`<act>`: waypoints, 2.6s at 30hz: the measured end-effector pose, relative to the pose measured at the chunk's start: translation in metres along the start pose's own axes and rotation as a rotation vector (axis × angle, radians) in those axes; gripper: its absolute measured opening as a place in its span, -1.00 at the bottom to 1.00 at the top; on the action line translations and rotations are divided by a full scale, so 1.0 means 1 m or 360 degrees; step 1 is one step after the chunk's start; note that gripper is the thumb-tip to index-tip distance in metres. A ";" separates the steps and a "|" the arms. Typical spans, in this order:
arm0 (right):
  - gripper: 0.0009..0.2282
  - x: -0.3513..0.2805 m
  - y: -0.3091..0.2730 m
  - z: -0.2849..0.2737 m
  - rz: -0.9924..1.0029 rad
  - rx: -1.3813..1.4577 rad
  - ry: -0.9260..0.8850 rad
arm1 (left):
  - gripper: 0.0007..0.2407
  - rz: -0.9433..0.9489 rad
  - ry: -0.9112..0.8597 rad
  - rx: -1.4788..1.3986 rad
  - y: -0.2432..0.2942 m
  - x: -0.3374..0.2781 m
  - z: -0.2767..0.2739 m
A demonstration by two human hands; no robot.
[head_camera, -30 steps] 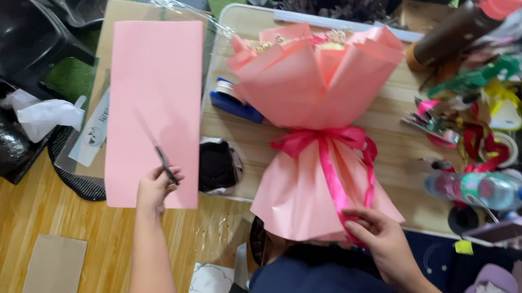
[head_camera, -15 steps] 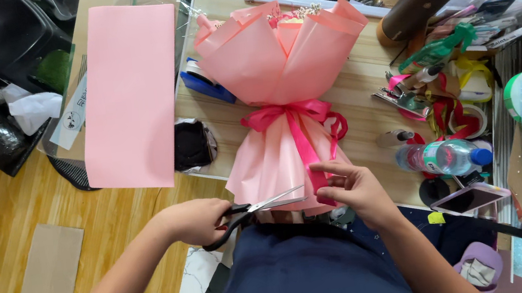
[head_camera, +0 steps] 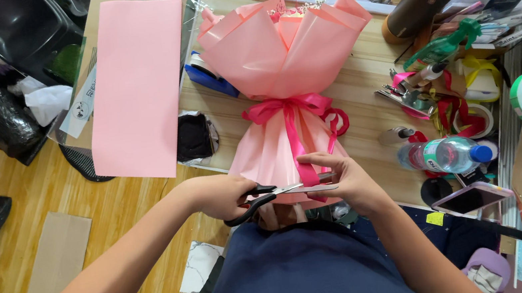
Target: The person wraps a pink ribbon around a flower bouquet already covered in pink paper, ties a bow, and trims the ribbon ends with scissors. The workspace is a cluttered table with various craft supplies.
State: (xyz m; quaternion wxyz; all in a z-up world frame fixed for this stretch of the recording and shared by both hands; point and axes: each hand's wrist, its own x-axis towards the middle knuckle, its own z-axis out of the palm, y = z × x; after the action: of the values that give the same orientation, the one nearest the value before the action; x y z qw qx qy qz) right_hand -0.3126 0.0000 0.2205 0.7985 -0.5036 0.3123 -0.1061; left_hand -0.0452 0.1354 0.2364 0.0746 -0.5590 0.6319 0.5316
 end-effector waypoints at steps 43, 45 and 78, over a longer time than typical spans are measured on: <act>-0.62 0.057 -0.112 -0.069 0.0046 -0.1139 -0.0147 | -0.81 0.0767 0.1063 -0.1460 0.014 0.132 -0.069; -0.56 0.081 -0.058 -0.149 0.0075 -0.1616 0.0214 | -0.82 0.0723 0.1167 -0.1441 0.007 0.130 -0.061; -0.66 0.058 -0.045 0.015 -0.0840 -0.0323 0.0457 | -0.81 0.0678 0.1788 -0.1842 0.064 0.077 -0.045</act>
State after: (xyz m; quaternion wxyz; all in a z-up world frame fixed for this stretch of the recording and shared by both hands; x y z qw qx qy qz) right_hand -0.2515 -0.0387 0.2413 0.6367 -0.6244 0.2894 -0.3480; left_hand -0.1015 0.0408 0.2400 -0.6529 -0.5596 0.2943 0.4171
